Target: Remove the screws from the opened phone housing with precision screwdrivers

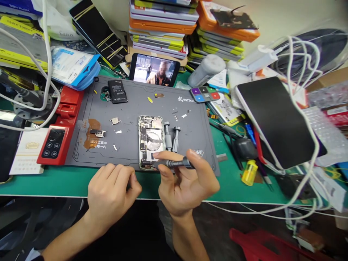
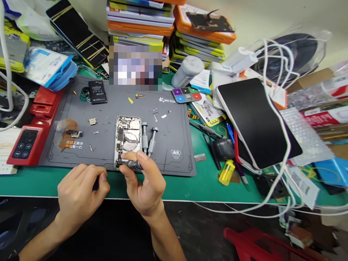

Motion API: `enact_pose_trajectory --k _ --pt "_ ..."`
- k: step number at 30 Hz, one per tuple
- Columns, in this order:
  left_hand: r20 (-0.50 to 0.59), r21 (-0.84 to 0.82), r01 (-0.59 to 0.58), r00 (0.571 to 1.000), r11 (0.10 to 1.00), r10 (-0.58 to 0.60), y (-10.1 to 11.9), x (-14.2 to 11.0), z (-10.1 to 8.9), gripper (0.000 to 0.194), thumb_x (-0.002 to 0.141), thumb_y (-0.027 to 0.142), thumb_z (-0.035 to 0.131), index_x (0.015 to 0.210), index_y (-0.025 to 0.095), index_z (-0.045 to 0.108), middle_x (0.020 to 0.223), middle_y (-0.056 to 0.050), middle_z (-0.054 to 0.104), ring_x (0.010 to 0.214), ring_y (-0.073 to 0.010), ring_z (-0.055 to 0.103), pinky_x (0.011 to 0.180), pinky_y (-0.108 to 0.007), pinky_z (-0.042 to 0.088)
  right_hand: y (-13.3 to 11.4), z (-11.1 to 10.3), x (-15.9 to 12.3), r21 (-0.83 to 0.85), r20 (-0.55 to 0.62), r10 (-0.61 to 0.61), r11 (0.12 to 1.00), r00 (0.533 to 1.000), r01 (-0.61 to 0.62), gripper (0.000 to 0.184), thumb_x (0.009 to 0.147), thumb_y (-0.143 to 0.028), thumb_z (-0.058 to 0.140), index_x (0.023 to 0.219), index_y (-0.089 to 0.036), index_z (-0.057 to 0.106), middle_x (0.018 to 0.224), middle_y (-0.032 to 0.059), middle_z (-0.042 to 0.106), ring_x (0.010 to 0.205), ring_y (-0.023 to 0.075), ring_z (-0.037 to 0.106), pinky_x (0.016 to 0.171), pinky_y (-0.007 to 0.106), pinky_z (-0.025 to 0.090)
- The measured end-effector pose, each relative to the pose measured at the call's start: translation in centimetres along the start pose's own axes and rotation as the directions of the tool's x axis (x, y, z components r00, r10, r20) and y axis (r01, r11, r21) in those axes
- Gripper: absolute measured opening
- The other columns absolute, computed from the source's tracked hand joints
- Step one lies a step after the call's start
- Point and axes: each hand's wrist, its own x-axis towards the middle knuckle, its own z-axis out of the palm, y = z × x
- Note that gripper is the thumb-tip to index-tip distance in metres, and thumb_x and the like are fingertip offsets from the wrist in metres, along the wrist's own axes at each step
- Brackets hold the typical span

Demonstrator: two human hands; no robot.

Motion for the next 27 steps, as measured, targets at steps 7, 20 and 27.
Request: enact_pose_trajectory --k 7,20,27 --pt "0.018 0.001 -0.001 1.000 1.000 0.001 -0.02 0.01 0.15 0.016 0.100 0.007 0.062 0.090 0.018 0.058 0.075 0.001 0.063 0.070 -0.0183 0.047 0.065 -0.038 0.038 -0.07 0.19 0.14 -0.026 0.024 -0.021 0.999 0.999 0.022 0.066 0.106 -0.010 0.067 0.166 -0.012 0.041 0.117 0.0061 0.062 0.096 0.0121 0.078 0.091 0.027 0.069" --pt "0.021 0.007 -0.003 1.000 1.000 0.003 -0.03 -0.01 0.21 0.017 0.101 0.007 0.061 0.089 0.018 0.058 0.074 0.001 0.062 0.070 -0.0186 0.046 0.065 -0.039 0.037 -0.37 0.03 -0.12 -0.007 0.058 0.032 0.999 0.998 -0.032 0.064 0.106 -0.011 0.067 0.165 -0.018 0.044 0.110 0.0075 0.072 0.095 0.0162 0.079 0.080 0.030 0.070" --pt "0.021 0.009 0.000 1.000 1.000 0.000 0.11 0.06 0.17 0.018 0.101 0.007 0.062 0.087 0.018 0.058 0.073 0.001 0.060 0.069 -0.0186 0.045 0.064 -0.039 0.036 -0.16 -0.02 -0.41 -0.052 0.054 -0.038 0.998 0.998 0.040 0.068 0.104 -0.013 0.071 0.167 -0.015 0.044 0.111 0.0096 0.076 0.096 0.0184 0.079 0.078 0.031 0.069"
